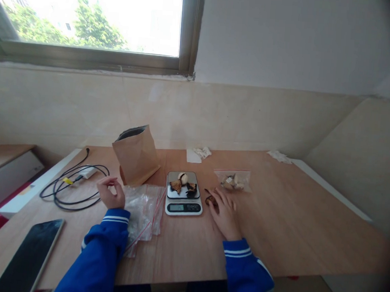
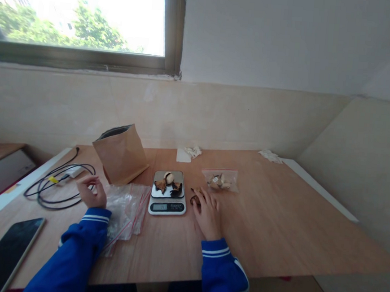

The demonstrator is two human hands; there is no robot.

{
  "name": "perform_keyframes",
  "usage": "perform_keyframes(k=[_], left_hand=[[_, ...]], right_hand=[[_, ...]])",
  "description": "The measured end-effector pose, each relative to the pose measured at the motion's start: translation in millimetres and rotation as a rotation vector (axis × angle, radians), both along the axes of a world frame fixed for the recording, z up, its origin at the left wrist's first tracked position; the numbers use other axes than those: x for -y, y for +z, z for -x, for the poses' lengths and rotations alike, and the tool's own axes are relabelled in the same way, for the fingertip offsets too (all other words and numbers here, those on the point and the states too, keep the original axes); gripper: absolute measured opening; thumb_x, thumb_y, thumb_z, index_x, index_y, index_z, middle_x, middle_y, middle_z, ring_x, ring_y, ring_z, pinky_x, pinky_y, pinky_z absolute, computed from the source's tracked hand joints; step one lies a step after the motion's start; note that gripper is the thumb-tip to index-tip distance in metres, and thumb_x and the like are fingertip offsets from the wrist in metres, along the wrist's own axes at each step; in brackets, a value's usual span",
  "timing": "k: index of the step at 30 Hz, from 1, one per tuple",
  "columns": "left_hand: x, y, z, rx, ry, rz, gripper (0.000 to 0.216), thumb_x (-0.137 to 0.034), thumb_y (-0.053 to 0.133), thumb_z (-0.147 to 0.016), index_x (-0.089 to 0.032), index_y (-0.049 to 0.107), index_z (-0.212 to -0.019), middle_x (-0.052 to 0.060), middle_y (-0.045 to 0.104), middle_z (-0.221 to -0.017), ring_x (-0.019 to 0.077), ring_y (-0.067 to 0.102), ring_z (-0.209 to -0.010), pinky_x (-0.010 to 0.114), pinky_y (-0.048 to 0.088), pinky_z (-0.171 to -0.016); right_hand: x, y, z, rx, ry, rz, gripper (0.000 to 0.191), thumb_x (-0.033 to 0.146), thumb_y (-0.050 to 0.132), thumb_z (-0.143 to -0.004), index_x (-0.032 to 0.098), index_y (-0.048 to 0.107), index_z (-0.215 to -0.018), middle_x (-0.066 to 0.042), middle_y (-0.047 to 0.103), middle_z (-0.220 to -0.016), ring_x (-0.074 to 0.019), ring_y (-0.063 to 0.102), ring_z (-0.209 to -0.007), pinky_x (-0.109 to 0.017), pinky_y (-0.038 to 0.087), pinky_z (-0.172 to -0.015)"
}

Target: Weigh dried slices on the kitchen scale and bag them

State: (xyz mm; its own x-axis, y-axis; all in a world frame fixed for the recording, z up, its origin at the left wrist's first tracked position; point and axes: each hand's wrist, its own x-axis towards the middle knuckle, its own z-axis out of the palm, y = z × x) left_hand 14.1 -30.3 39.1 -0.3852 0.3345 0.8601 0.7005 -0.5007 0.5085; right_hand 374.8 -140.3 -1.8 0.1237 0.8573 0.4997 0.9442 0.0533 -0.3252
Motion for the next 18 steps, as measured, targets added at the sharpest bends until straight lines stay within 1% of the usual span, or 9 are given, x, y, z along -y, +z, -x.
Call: perform_keyframes(k=[2, 5, 7, 9, 11, 12, 14, 16, 18], left_hand=[[4.6, 5.2, -1.8, -0.079, 0.007, -0.032, 0.006, -0.015, 0.050, -0.078, -0.016, 0.052, -0.084, 0.005, 0.053, -0.084, 0.0170, 0.052, -0.079, 0.031, 0.045, -0.070], [15.8, 22.6, -6.9, -0.220, -0.099, 0.023, 0.005, -0.015, 0.048, -0.080, -0.017, 0.052, -0.083, 0.005, 0.055, -0.083, 0.0181, 0.054, -0.082, 0.034, 0.045, -0.075], [27.6, 40.3, -11.4, -0.340, -0.221, 0.165, 0.009, -0.016, 0.046, -0.084, -0.017, 0.054, -0.086, 0.005, 0.056, -0.086, 0.0182, 0.054, -0.084, 0.033, 0.045, -0.076], [42.4, 57.7, -15.5, -0.442, -0.345, 0.350, 0.013, -0.018, 0.043, -0.087, -0.018, 0.055, -0.091, 0.005, 0.057, -0.089, 0.0177, 0.055, -0.086, 0.032, 0.045, -0.077], [58.1, 67.9, -17.9, -0.510, -0.472, 0.512, 0.016, -0.023, 0.042, -0.089, -0.019, 0.055, -0.098, 0.005, 0.057, -0.095, 0.0174, 0.056, -0.088, 0.032, 0.046, -0.079], [65.6, 68.4, -18.3, -0.535, -0.501, 0.569, 0.018, -0.025, 0.042, -0.089, -0.020, 0.055, -0.101, 0.005, 0.057, -0.097, 0.0177, 0.056, -0.089, 0.032, 0.046, -0.080], [78.4, 58.7, -17.6, -0.531, -0.492, 0.638, 0.021, -0.029, 0.042, -0.090, -0.020, 0.054, -0.105, 0.006, 0.058, -0.100, 0.0192, 0.056, -0.092, 0.034, 0.047, -0.082], [87.7, 37.0, -16.1, -0.501, -0.438, 0.673, 0.023, -0.030, 0.041, -0.090, -0.020, 0.054, -0.107, 0.007, 0.058, -0.101, 0.0204, 0.057, -0.094, 0.036, 0.047, -0.083], [93.2, 10.9, -15.1, -0.503, -0.400, 0.701, 0.022, -0.029, 0.041, -0.089, -0.020, 0.054, -0.105, 0.007, 0.059, -0.101, 0.0217, 0.057, -0.096, 0.039, 0.046, -0.084]], right_hand=[[0.1, 1.2, 0.8, 0.026, -0.001, 0.016, 0.033, 0.031, 0.043, -0.091, 0.030, 0.056, -0.121, -0.004, 0.055, -0.132, -0.0274, 0.047, -0.119, -0.046, 0.033, -0.094], [-0.8, -1.3, -1.8, 0.022, -0.034, 0.000, 0.029, 0.031, 0.042, -0.092, 0.026, 0.060, -0.115, -0.005, 0.059, -0.127, -0.0271, 0.048, -0.118, -0.044, 0.032, -0.094], [-1.3, -5.5, -5.4, -0.004, -0.077, -0.024, 0.029, 0.031, 0.042, -0.091, 0.023, 0.060, -0.113, -0.007, 0.060, -0.125, -0.0267, 0.051, -0.114, -0.043, 0.034, -0.092], [-1.5, -10.1, -8.6, -0.030, -0.118, -0.044, 0.030, 0.031, 0.042, -0.091, 0.021, 0.061, -0.112, -0.009, 0.061, -0.123, -0.0269, 0.052, -0.112, -0.042, 0.035, -0.090], [-1.7, -12.6, -10.0, -0.039, -0.133, -0.054, 0.031, 0.030, 0.041, -0.091, 0.019, 0.060, -0.113, -0.010, 0.061, -0.123, -0.0277, 0.052, -0.113, -0.043, 0.035, -0.090], [-2.1, -12.3, -9.6, -0.038, -0.134, -0.059, 0.031, 0.029, 0.041, -0.091, 0.019, 0.059, -0.114, -0.011, 0.060, -0.124, -0.0282, 0.051, -0.114, -0.045, 0.035, -0.091], [-3.5, -7.4, -6.3, -0.035, -0.121, -0.078, 0.033, 0.027, 0.040, -0.091, 0.019, 0.058, -0.117, -0.011, 0.058, -0.127, -0.0288, 0.048, -0.118, -0.048, 0.033, -0.095], [-5.7, 3.3, 0.6, -0.044, -0.063, -0.103, 0.033, 0.027, 0.038, -0.092, 0.020, 0.058, -0.118, -0.010, 0.056, -0.130, -0.0280, 0.046, -0.121, -0.048, 0.032, -0.098], [-8.2, 17.2, 10.5, -0.058, 0.074, -0.104, 0.033, 0.027, 0.038, -0.093, 0.022, 0.058, -0.120, -0.008, 0.054, -0.132, -0.0252, 0.045, -0.123, -0.045, 0.034, -0.099]])
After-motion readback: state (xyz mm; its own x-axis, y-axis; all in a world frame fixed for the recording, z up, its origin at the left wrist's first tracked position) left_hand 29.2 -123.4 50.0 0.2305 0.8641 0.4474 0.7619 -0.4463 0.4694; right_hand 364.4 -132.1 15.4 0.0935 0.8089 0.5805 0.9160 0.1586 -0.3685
